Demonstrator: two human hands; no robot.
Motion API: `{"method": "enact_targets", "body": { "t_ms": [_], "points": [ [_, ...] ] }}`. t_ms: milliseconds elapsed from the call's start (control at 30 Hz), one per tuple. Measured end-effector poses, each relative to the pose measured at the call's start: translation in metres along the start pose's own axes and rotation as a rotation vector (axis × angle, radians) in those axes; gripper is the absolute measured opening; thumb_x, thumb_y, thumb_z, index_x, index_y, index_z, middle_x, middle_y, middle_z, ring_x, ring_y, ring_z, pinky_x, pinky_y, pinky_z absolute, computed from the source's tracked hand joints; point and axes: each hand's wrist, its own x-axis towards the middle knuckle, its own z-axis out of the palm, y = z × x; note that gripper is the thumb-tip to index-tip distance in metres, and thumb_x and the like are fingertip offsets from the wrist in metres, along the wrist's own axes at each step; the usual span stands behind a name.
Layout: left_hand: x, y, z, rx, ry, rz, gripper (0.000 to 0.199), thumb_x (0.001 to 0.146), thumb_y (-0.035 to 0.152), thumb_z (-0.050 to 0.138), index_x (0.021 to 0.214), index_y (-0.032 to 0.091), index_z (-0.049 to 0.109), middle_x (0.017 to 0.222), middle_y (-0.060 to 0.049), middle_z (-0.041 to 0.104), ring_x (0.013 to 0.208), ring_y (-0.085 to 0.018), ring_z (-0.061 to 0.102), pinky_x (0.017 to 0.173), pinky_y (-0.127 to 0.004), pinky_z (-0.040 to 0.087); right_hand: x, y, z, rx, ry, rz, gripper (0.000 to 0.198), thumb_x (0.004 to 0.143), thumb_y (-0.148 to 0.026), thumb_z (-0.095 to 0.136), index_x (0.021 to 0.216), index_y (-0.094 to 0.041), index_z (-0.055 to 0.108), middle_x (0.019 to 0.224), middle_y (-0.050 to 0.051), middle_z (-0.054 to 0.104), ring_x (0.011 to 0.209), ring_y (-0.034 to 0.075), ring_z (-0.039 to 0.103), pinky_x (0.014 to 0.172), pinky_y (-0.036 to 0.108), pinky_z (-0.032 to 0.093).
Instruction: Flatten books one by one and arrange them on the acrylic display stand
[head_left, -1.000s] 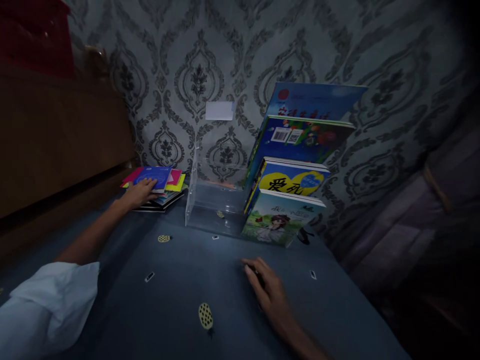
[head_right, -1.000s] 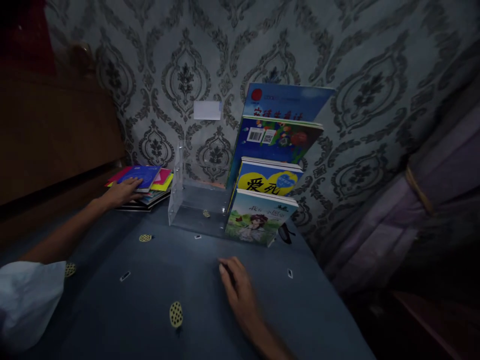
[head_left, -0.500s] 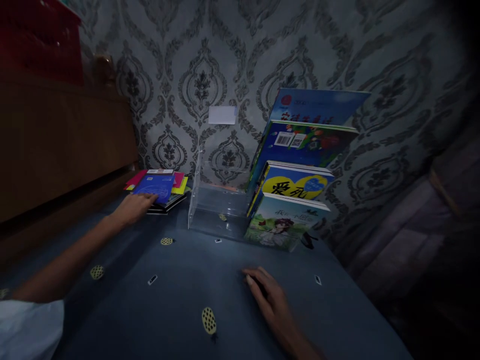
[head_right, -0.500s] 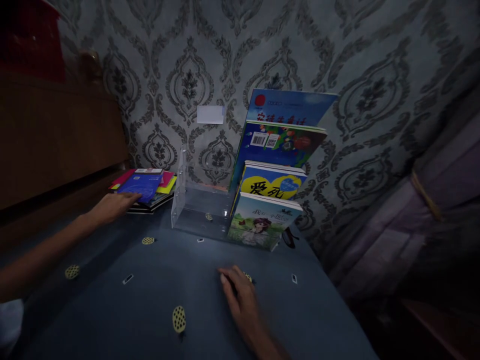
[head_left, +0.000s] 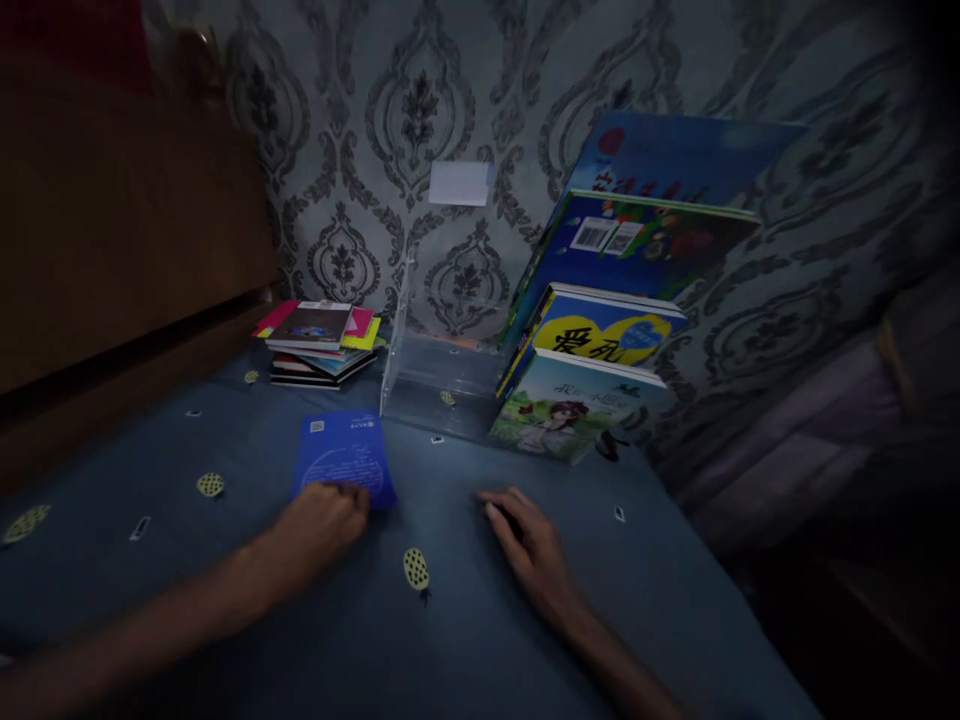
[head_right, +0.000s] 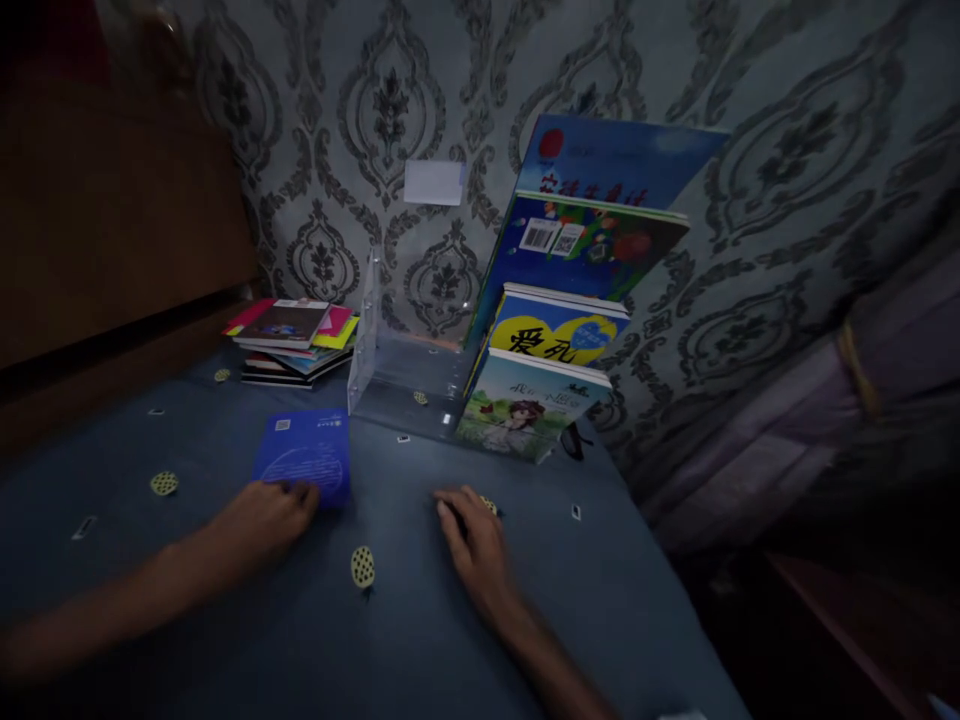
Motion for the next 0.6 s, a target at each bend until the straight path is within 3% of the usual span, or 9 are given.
{"method": "enact_targets", "body": {
  "t_ms": [67,167,267,400,600],
  "points": [
    [-0.001,0.027,0.001,-0.011,-0.042,0.078,0.038,0.084,0.004,0.044,0.112,0.007,0.070,0.096,-0.023,0.072,0.079,-0.032,0.071,0.065,-0.042,0.055,0.001,-0.005,-0.001,0.012,-0.014,0.001,0.029,0.099,-0.036,0.047,0.099,-0.022,0.072,0.089,0.008,0.073,0.083,0.025,0.071,0.074,0.038,0.060],
    [-0.003,0.064,0.001,-0.011,0.036,0.221,0.045,0.085,0.008,0.052,0.129,0.006,0.063,0.120,-0.028,0.067,0.104,-0.036,0.068,0.074,-0.044,0.056,0.000,-0.011,-0.002,0.024,-0.056,-0.016,0.029,0.100,-0.033,0.045,0.104,-0.022,0.072,0.096,0.010,0.072,0.091,0.024,0.070,0.080,0.038,0.059],
    [-0.004,0.083,-0.003,-0.073,0.121,0.346,0.045,0.095,0.027,0.055,0.136,0.009,0.058,0.132,-0.024,0.063,0.121,-0.037,0.062,0.086,-0.045,0.056,-0.002,-0.015,-0.001,0.017,-0.107,-0.061,0.028,0.100,-0.030,0.046,0.110,-0.022,0.071,0.104,0.010,0.072,0.101,0.024,0.069,0.089,0.040,0.058],
    [0.005,0.076,-0.007,-0.253,0.182,0.409,0.045,0.102,0.042,0.046,0.136,0.014,0.056,0.133,-0.016,0.065,0.127,-0.029,0.060,0.101,-0.042,0.050,-0.008,-0.017,0.001,-0.035,-0.175,-0.103,0.027,0.100,-0.026,0.047,0.118,-0.021,0.067,0.117,0.012,0.069,0.113,0.025,0.065,0.098,0.044,0.054],
    [0.052,0.030,0.014,-0.276,0.171,0.336,0.044,0.102,0.019,0.038,0.145,0.014,0.046,0.150,-0.016,0.050,0.141,-0.023,0.045,0.115,-0.041,0.038,-0.012,-0.021,0.004,-0.154,-0.282,-0.188,0.038,0.098,-0.029,0.054,0.135,-0.024,0.058,0.126,0.013,0.068,0.117,0.028,0.063,0.100,0.052,0.052]
  ]
}}
